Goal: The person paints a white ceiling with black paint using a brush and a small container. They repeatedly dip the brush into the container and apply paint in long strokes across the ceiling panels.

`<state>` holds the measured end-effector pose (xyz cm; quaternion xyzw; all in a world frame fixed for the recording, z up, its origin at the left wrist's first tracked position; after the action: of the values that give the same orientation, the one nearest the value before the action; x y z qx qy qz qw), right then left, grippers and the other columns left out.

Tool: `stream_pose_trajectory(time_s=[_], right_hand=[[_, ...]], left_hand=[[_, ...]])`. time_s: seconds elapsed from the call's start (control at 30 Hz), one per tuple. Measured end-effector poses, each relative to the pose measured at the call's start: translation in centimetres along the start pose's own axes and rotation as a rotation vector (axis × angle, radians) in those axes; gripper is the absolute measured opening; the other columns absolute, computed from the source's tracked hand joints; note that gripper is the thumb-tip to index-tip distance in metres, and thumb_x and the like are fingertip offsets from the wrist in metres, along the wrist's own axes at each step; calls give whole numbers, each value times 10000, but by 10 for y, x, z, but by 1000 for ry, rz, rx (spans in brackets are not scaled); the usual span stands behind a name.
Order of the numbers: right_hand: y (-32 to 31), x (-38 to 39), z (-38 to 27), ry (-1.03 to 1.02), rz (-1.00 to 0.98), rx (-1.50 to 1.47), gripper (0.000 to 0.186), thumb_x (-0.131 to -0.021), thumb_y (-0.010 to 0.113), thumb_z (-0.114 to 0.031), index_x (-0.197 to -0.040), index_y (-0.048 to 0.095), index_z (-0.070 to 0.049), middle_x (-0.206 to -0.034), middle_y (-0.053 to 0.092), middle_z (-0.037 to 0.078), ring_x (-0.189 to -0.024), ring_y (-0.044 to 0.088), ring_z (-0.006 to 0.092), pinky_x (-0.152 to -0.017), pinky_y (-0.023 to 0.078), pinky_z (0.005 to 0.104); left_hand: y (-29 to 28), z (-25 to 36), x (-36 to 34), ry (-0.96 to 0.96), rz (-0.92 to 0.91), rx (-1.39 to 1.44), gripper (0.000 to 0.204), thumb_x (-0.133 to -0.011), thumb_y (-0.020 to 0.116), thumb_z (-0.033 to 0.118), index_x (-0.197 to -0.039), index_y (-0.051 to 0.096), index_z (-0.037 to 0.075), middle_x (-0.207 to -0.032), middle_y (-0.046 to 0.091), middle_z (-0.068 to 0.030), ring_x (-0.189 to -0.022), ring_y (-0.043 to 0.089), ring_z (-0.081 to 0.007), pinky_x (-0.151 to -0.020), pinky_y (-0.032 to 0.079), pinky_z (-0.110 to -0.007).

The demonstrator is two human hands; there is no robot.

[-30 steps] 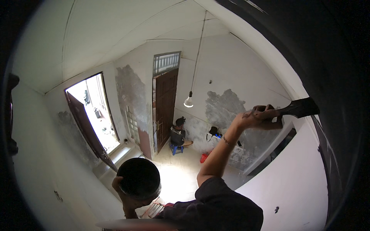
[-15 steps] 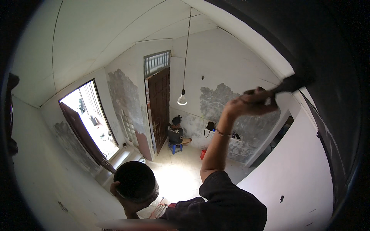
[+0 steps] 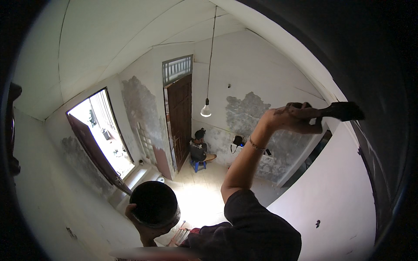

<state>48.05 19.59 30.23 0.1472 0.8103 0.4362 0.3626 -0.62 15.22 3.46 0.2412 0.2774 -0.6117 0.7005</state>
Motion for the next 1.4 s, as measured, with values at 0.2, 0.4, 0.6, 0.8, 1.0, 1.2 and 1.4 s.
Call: stream_pose_trajectory(time_s=[0.2,0.4,0.6,0.8,1.0,1.2,1.4], right_hand=[[77,47,-82,-314,-96,-265,450,-1108,499,-481,-1140,425,-38,-735,542,29,-608,592,71,-591,488,179],[184,142,-152,-202,-435,-213,216,-1118,535,-189,-1064,414,-18,-624,513,25,-461,554,169,-480,435,244],[211,171,-173,-365,-750,-199,182,-1107,558,-200,-1028,509,-44,-623,586,135,-495,627,330,-471,463,407],[174,56,-153,-544,-720,-76,245,-1108,598,-281,-1097,634,-39,-806,760,142,-709,773,291,-562,526,420],[56,1,-146,-663,-497,5,255,-1110,620,-246,-1044,625,0,-815,739,108,-662,715,128,-588,520,214],[13,59,-122,-326,-115,-79,360,-1100,531,-322,-1139,482,32,-647,575,43,-468,598,97,-428,505,216],[142,128,-144,-341,-135,-228,360,-1118,513,-287,-1206,412,47,-837,566,141,-569,631,292,-470,478,325]], left_hand=[[-3,4,1,35,35,-31,1272,-487,1052,219,-1481,260,274,-1487,432,-217,-1335,560,-401,-1055,559,-538],[-9,16,5,95,102,-88,1237,-491,1061,297,-1465,300,236,-1436,453,-214,-1312,558,-401,-1054,528,-536],[-16,24,6,96,146,-125,1227,-490,1066,331,-1456,318,221,-1418,469,-224,-1303,562,-406,-1056,515,-540],[-13,23,-2,114,115,-102,1212,-490,1068,341,-1444,330,213,-1426,481,-244,-1301,572,-417,-1060,513,-545],[-7,27,-9,147,90,-70,1202,-492,1069,344,-1438,339,214,-1427,494,-249,-1302,579,-420,-1061,515,-547],[-3,29,-8,155,141,-54,1197,-491,1065,328,-1437,341,219,-1423,495,-241,-1305,577,-409,-1070,514,-540],[-12,37,0,150,193,-108,1179,-503,1063,317,-1430,340,219,-1412,490,-232,-1309,569,-401,-1073,516,-528]])
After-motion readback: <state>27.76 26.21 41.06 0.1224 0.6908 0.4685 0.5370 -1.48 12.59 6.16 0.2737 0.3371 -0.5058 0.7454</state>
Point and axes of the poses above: each hand's wrist, its own x-axis away from the middle knuckle, its own y-axis out of the palm, z = x × y, the point moved 9 cm from there along -x, towards the middle knuckle
